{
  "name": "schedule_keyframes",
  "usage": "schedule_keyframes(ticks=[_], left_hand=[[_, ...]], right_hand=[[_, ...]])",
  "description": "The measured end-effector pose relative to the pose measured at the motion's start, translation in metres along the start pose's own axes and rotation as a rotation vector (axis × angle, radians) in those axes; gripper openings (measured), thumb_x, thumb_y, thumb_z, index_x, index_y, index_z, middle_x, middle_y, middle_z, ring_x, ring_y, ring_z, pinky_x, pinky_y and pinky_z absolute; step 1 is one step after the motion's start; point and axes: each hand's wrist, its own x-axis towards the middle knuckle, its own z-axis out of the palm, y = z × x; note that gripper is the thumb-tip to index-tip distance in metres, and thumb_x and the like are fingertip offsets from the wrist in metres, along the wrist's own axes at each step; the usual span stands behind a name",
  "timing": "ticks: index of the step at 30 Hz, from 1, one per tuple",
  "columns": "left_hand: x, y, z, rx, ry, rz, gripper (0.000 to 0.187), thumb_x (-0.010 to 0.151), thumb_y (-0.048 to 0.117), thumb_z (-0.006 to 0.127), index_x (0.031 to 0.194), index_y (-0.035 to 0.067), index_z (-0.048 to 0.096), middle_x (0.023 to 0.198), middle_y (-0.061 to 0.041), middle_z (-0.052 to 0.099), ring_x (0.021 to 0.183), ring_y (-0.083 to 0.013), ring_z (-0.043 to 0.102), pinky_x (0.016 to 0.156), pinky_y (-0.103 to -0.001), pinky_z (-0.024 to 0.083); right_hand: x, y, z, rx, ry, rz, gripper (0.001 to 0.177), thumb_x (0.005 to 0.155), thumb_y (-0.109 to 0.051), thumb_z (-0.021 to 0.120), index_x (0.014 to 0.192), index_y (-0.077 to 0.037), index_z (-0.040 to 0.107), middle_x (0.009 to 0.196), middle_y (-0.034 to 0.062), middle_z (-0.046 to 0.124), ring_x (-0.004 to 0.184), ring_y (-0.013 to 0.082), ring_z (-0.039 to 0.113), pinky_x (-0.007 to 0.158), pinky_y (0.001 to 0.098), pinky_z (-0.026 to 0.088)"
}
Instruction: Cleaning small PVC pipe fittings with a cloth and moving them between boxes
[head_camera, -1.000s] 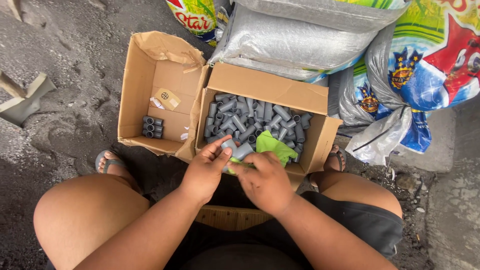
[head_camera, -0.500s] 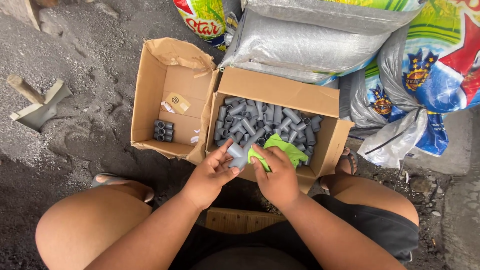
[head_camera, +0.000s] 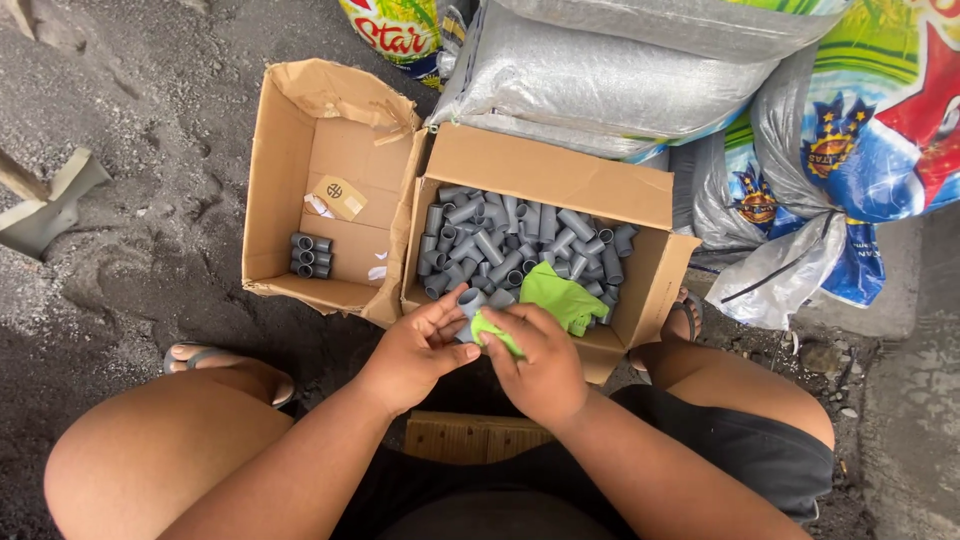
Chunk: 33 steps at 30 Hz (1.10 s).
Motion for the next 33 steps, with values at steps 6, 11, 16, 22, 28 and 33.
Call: schedule_keyframes(ticks=[6, 11, 16, 22, 28, 33], left_hand=[[-0.006, 0.008, 0.000, 0.080, 0.024, -0.089, 0.090, 0.081, -0.009, 0.077, 0.159, 0.010, 0.037, 0.134, -0.019, 0.066, 0.110, -0.0217, 0.069, 0.089, -0.033, 0.064], [-0.010, 0.033, 0.009, 0.204, 0.044, -0.067, 0.083, 0.088, -0.003, 0.072, 0.160, 0.004, 0.031, 0.138, -0.021, 0.063, 0.082, -0.0144, 0.070, 0.060, -0.023, 0.063], [-0.011, 0.037, 0.020, 0.284, 0.082, -0.001, 0.081, 0.085, 0.008, 0.081, 0.156, 0.003, 0.041, 0.131, -0.016, 0.067, 0.080, -0.0103, 0.065, 0.064, -0.020, 0.063], [-0.015, 0.058, 0.024, 0.475, 0.077, 0.056, 0.080, 0.083, 0.013, 0.084, 0.153, 0.006, 0.048, 0.132, -0.018, 0.063, 0.122, -0.0297, 0.063, 0.101, -0.040, 0.056], [-0.015, 0.040, 0.023, 0.437, 0.054, 0.062, 0.080, 0.083, 0.004, 0.081, 0.155, 0.008, 0.046, 0.126, -0.017, 0.058, 0.120, -0.0327, 0.065, 0.101, -0.042, 0.056], [-0.018, 0.059, 0.038, 0.621, 0.064, 0.091, 0.081, 0.076, 0.012, 0.088, 0.149, 0.008, 0.055, 0.124, -0.018, 0.064, 0.122, -0.0369, 0.064, 0.102, -0.046, 0.055]], right_hand=[[0.003, 0.013, 0.004, 0.073, 0.026, 0.062, 0.024, 0.089, -0.001, 0.072, 0.112, -0.003, 0.078, 0.093, 0.0179, 0.068, 0.070, 0.0288, 0.071, 0.054, 0.0334, 0.060], [-0.002, 0.008, 0.013, 0.022, 0.028, 0.056, 0.019, 0.090, -0.015, 0.074, 0.109, -0.015, 0.081, 0.092, 0.0066, 0.073, 0.072, 0.0284, 0.073, 0.055, 0.0359, 0.059], [0.008, 0.009, 0.005, 0.116, 0.054, 0.080, 0.019, 0.091, -0.008, 0.074, 0.108, -0.012, 0.082, 0.095, 0.0106, 0.075, 0.072, 0.0281, 0.074, 0.058, 0.0360, 0.059], [0.006, -0.002, 0.010, 0.197, 0.064, 0.092, 0.018, 0.089, -0.009, 0.077, 0.105, -0.016, 0.083, 0.110, 0.0141, 0.074, 0.075, 0.0292, 0.074, 0.062, 0.0397, 0.060], [0.008, -0.011, 0.001, 0.246, -0.157, 0.439, 0.050, 0.089, -0.014, 0.078, 0.137, -0.010, 0.068, 0.104, 0.0252, 0.075, 0.103, 0.0369, 0.073, 0.085, 0.0508, 0.058], [0.009, -0.006, -0.003, 0.238, -0.221, 0.524, 0.053, 0.090, -0.021, 0.077, 0.140, -0.008, 0.066, 0.099, 0.0226, 0.076, 0.097, 0.0323, 0.073, 0.084, 0.0480, 0.058]])
